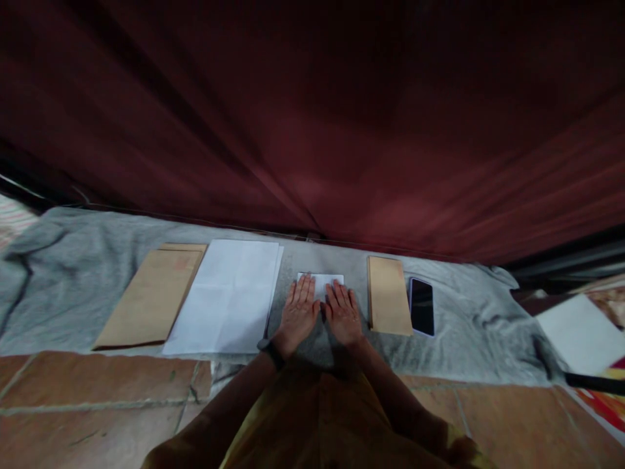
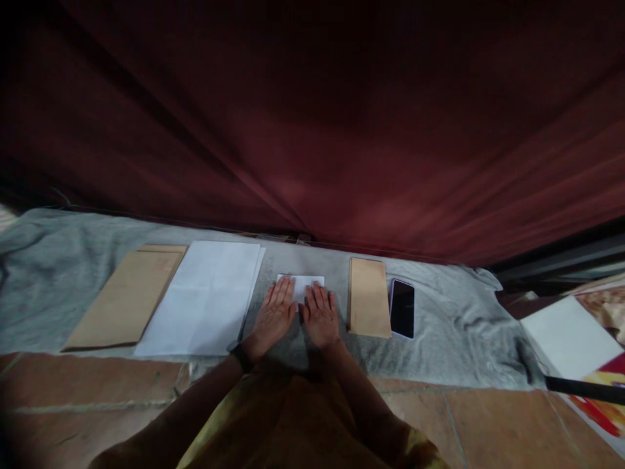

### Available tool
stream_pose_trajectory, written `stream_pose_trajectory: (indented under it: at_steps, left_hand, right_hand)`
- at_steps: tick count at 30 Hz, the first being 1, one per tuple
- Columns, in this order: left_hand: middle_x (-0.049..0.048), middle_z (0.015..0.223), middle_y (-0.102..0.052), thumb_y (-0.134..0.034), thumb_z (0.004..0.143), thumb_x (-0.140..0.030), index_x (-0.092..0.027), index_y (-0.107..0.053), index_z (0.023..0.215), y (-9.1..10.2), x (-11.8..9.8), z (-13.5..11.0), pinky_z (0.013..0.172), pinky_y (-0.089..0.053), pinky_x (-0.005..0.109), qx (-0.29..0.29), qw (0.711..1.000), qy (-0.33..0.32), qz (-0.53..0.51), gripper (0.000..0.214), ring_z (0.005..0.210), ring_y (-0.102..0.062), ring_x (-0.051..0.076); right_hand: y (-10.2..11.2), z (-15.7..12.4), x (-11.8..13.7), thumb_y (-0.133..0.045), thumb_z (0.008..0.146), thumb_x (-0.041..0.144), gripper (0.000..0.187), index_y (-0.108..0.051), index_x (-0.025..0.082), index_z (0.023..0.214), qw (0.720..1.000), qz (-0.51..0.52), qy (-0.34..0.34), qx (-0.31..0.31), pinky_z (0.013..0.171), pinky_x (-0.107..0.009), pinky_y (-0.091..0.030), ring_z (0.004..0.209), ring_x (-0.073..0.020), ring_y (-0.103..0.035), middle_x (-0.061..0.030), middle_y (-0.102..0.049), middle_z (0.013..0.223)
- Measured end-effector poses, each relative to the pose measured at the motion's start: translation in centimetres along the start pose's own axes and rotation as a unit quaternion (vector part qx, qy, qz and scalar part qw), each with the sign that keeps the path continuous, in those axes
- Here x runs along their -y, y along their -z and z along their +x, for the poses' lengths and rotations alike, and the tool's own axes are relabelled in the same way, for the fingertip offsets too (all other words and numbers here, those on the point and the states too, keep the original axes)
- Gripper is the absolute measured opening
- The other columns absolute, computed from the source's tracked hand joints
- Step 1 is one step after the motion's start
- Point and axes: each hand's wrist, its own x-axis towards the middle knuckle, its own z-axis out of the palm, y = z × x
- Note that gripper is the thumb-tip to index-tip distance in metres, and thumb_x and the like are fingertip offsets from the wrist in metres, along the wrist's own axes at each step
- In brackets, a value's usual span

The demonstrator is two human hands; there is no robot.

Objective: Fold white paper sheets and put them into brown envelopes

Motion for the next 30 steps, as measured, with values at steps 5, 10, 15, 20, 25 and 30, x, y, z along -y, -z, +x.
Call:
stream_pose_trajectory:
  at_steps: [5, 10, 15, 20, 25, 30]
  left_hand:
    - [0.0196, 0.163, -0.034, -0.032, 0.102, -0.031, -0.004, -0.031, 0.156, -1.0, 0.4, 1.3, 0.125, -0.024, 0.052, 0.01, 1.0, 0.02, 0.006, 0.06, 0.154, -0.025, 0.029]
    - [0.0222, 0.164, -0.029, -0.037, 0.102, -0.04, -0.003, -0.032, 0.155, -1.6, 0.8, 0.6, 0.124, -0.027, 0.052, -0.016, 0.999, 0.043, 0.01, 0.065, 0.154, -0.025, 0.033]
    - [0.0216, 0.162, -0.035, -0.035, 0.102, -0.048, -0.004, -0.03, 0.156, -1.9, 0.9, 0.4, 0.123, -0.03, 0.052, -0.039, 0.997, 0.06, 0.002, 0.07, 0.153, -0.028, 0.032]
    - [0.0223, 0.162, -0.034, -0.034, 0.102, -0.051, -0.004, -0.027, 0.158, -2.2, 0.9, 0.4, 0.122, -0.03, 0.054, -0.053, 0.997, 0.057, -0.006, 0.073, 0.153, -0.028, 0.033]
    - [0.0215, 0.163, -0.033, -0.036, 0.102, -0.05, -0.006, -0.021, 0.16, -2.0, 0.7, 0.4, 0.123, -0.028, 0.054, -0.056, 0.997, 0.06, -0.005, 0.074, 0.152, -0.029, 0.032]
    - [0.0215, 0.163, -0.032, -0.035, 0.103, -0.042, -0.004, -0.027, 0.158, -1.8, 0.7, 0.3, 0.123, -0.029, 0.052, -0.041, 0.997, 0.057, 0.013, 0.068, 0.153, -0.027, 0.031]
  right_hand:
    - [-0.1, -0.1, 0.0, -0.038, 0.107, 0.038, 0.052, -0.039, 0.02, 0.156, 1.0, -0.002, -0.004, -0.011, 0.121, -0.053, -0.023, 0.15, -0.0269, -0.032, -0.0127, -0.036, 0.163]
    - [-0.4, -0.4, -0.1, -0.041, 0.106, 0.039, 0.054, -0.039, 0.02, 0.156, 0.999, -0.007, -0.012, -0.034, 0.12, -0.053, -0.026, 0.151, -0.03, -0.03, -0.0148, -0.03, 0.165]
    - [-0.9, -1.0, -0.4, -0.034, 0.107, 0.038, 0.058, -0.032, 0.013, 0.159, 0.997, -0.007, -0.039, -0.065, 0.119, -0.052, -0.03, 0.15, -0.0304, -0.032, -0.0186, -0.033, 0.163]
    - [-0.6, -1.3, -0.5, -0.029, 0.107, 0.032, 0.058, -0.029, 0.006, 0.159, 0.996, -0.013, -0.073, -0.051, 0.121, -0.049, -0.029, 0.149, -0.0293, -0.034, -0.02, -0.035, 0.162]
    - [0.4, -0.3, 0.3, -0.03, 0.107, 0.031, 0.056, -0.03, 0.009, 0.159, 0.998, 0.006, -0.032, -0.048, 0.121, -0.053, -0.028, 0.152, -0.0301, -0.029, -0.0169, -0.03, 0.165]
    - [0.2, 0.5, 1.4, -0.03, 0.108, 0.033, 0.052, -0.04, 0.015, 0.155, 0.999, 0.037, 0.019, -0.016, 0.121, -0.05, -0.028, 0.152, -0.0268, -0.029, -0.0126, -0.033, 0.164]
